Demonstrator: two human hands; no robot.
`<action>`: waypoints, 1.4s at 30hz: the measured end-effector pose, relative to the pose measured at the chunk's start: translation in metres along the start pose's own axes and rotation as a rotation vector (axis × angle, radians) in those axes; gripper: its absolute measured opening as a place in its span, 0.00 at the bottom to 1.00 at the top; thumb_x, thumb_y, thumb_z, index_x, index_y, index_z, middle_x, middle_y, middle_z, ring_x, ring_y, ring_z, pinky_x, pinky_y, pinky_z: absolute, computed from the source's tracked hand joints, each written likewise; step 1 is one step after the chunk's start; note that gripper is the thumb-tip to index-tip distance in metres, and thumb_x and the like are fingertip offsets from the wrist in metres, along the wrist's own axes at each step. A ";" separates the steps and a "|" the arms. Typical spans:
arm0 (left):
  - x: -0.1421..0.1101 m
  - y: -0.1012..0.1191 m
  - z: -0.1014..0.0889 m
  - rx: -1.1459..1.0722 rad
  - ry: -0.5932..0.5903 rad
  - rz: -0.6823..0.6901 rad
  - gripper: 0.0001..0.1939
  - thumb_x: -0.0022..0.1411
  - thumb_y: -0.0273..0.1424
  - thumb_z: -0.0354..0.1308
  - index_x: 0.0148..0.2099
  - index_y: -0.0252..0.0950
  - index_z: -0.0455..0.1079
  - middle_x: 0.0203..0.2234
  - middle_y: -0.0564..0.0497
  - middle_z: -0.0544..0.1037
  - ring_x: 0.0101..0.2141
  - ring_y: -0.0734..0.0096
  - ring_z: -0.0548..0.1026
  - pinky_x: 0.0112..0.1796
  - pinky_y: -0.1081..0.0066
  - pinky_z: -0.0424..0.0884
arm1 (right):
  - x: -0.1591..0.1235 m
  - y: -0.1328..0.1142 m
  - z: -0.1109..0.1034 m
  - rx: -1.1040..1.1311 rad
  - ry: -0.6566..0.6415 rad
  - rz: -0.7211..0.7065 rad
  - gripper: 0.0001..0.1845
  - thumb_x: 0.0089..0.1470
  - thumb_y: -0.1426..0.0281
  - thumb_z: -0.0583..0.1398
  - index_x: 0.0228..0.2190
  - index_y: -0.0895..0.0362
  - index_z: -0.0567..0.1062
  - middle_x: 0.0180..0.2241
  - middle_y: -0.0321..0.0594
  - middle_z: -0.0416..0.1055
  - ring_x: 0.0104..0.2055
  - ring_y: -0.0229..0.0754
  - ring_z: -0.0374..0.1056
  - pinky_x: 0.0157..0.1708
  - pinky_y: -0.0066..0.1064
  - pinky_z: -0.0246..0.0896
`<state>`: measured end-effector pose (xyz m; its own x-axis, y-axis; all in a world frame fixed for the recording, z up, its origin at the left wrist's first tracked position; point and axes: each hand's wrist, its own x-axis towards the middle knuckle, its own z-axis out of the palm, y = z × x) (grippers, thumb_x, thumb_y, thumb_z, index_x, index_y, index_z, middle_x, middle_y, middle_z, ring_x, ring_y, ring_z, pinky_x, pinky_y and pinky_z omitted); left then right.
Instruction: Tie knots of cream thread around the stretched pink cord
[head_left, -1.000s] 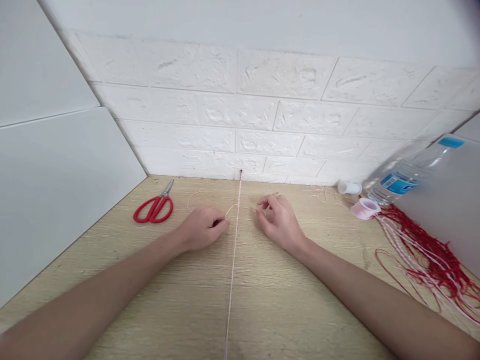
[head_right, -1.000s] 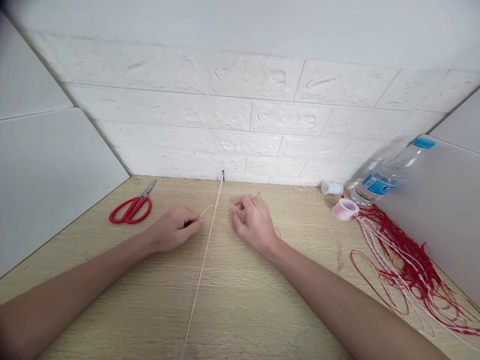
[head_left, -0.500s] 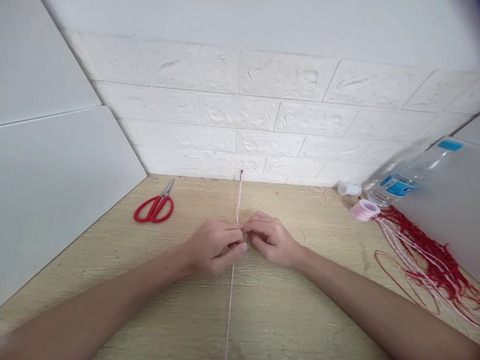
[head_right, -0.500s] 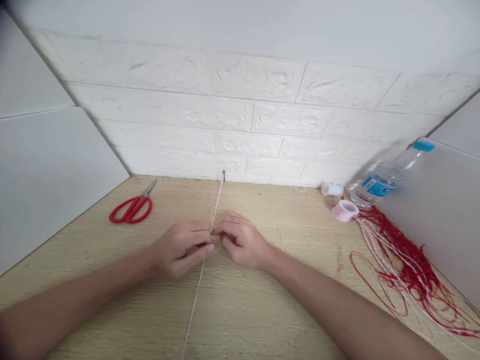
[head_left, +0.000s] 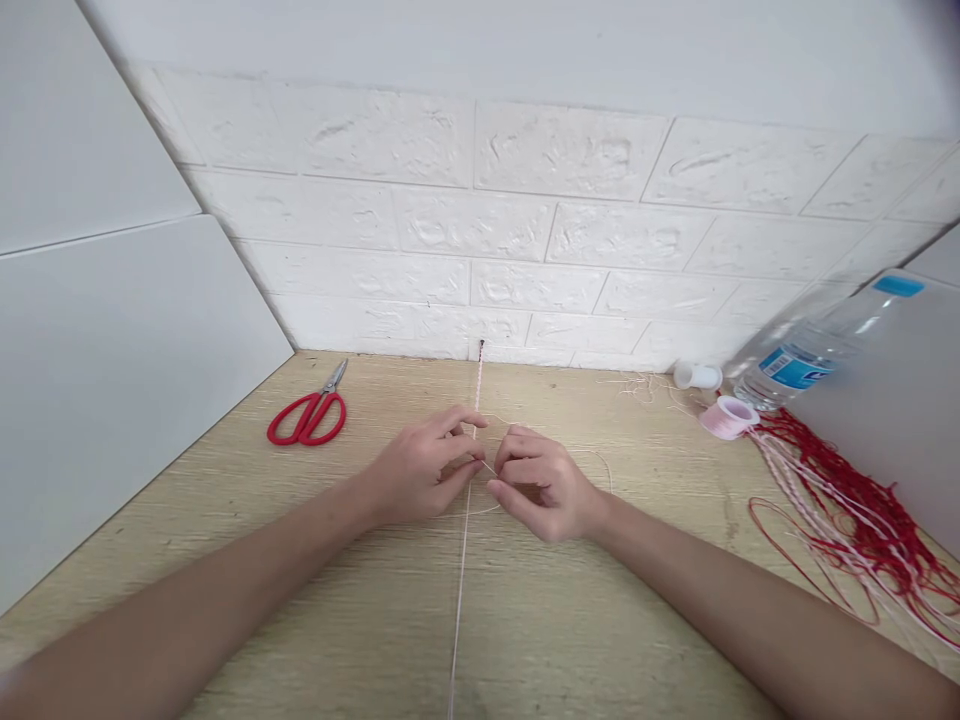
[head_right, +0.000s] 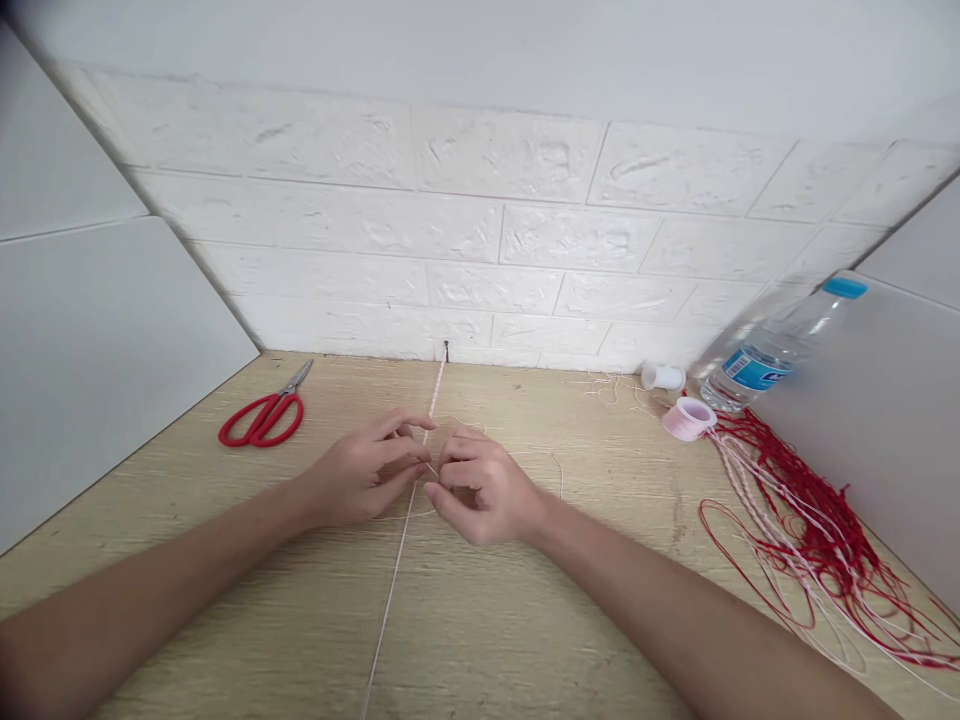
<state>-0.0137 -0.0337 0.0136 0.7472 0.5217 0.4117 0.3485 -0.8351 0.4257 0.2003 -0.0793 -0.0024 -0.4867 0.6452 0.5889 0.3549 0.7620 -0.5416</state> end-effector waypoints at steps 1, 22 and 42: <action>0.000 0.000 -0.002 -0.008 0.003 -0.003 0.07 0.64 0.28 0.52 0.41 0.37 0.71 0.51 0.45 0.70 0.39 0.71 0.74 0.42 0.68 0.71 | 0.000 0.000 -0.001 -0.016 0.019 0.014 0.21 0.58 0.70 0.56 0.15 0.54 0.58 0.22 0.37 0.62 0.27 0.39 0.60 0.33 0.37 0.59; 0.001 -0.022 -0.015 -0.064 -0.061 -0.145 0.13 0.62 0.33 0.54 0.26 0.33 0.63 0.41 0.48 0.70 0.23 0.83 0.62 0.27 0.74 0.63 | 0.007 0.027 -0.019 0.144 0.721 0.606 0.06 0.53 0.68 0.58 0.35 0.55 0.71 0.23 0.30 0.61 0.26 0.37 0.58 0.29 0.30 0.55; 0.003 -0.024 -0.014 -0.156 -0.111 -0.153 0.13 0.54 0.26 0.58 0.24 0.36 0.55 0.39 0.47 0.69 0.45 0.64 0.72 0.39 0.69 0.68 | 0.012 0.047 -0.070 0.113 -0.393 0.510 0.07 0.49 0.69 0.63 0.34 0.55 0.75 0.26 0.33 0.65 0.27 0.35 0.59 0.27 0.28 0.54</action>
<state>-0.0279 -0.0094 0.0160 0.7530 0.6107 0.2450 0.3773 -0.7058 0.5996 0.2671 -0.0321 0.0211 -0.5427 0.8398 -0.0100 0.5426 0.3415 -0.7674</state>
